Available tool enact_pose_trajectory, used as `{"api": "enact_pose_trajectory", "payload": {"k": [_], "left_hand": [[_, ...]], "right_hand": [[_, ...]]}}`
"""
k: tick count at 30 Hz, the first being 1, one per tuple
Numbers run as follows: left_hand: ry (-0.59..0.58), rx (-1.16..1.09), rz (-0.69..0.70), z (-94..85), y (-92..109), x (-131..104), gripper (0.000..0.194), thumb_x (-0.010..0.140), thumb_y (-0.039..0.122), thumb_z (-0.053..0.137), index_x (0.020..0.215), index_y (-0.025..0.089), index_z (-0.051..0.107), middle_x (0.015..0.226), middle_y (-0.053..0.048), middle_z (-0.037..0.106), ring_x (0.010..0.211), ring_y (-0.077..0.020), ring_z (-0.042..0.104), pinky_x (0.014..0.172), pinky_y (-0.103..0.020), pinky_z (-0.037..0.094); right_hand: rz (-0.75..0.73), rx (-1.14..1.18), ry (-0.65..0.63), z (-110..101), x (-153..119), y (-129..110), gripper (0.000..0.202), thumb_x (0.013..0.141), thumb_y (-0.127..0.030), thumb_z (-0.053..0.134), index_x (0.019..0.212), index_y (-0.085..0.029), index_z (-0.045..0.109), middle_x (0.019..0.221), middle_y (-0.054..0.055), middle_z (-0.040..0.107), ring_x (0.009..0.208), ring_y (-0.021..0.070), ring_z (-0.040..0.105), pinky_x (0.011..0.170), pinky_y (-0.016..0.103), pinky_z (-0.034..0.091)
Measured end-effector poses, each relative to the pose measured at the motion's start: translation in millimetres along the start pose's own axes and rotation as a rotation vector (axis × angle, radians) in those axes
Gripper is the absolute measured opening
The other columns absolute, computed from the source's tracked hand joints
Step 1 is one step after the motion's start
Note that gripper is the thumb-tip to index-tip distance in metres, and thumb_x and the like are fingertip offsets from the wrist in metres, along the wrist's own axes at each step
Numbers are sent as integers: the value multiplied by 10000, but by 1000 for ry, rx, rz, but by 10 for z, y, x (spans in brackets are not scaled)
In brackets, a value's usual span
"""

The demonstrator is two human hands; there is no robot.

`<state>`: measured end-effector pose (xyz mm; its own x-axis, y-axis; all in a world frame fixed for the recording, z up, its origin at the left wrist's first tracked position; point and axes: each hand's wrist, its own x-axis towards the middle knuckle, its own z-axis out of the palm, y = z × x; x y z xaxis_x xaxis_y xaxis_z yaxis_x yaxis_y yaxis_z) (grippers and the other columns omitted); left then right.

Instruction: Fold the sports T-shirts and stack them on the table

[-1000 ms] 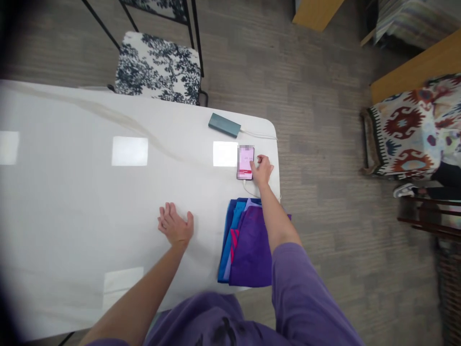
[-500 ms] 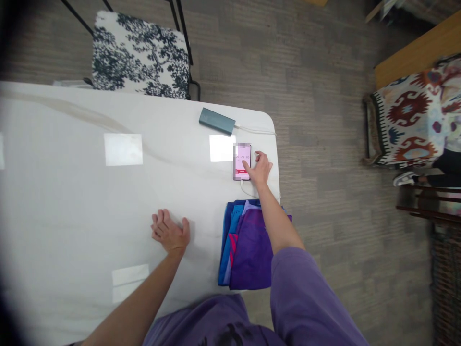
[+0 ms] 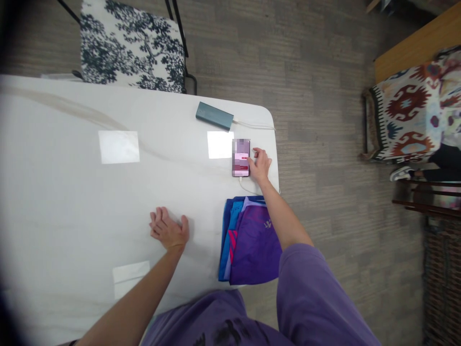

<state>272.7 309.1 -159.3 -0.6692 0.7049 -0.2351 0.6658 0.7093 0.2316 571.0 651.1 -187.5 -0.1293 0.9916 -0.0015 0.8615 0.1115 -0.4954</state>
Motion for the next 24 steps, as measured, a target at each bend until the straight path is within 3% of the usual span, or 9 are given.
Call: {"api": "enact_pose_trajectory", "payload": {"k": [8,17,24], "left_hand": [[28,-7,17,33,-12,-23,909,1052,546,535,1793,113,235,1843,-216,328,1763,-382,156,1420,-641,141],[4,6,5,35,-7,-34,922,1045,545,526,1796,106,220,1843,-235,313,1769,-378,135,1418,-645,143],[-12,2,2,-9,38,-72,906,1060,538,541,1781,89,225,1841,-258,298,1765,-381,124,1405,-653,137]], "right_hand": [[-7,-2,47,51,-3,17,515,1051,-585,567,1444,-252,554,1138,64,665,1104,300,635,1031,483,439],[13,99,30,22,-14,57,508,1064,-520,498,1498,-255,507,1168,66,673,1147,310,664,1053,484,442],[29,211,19,37,45,178,610,1084,-703,423,1502,-268,519,1182,55,682,1150,297,675,1102,536,451]]}}
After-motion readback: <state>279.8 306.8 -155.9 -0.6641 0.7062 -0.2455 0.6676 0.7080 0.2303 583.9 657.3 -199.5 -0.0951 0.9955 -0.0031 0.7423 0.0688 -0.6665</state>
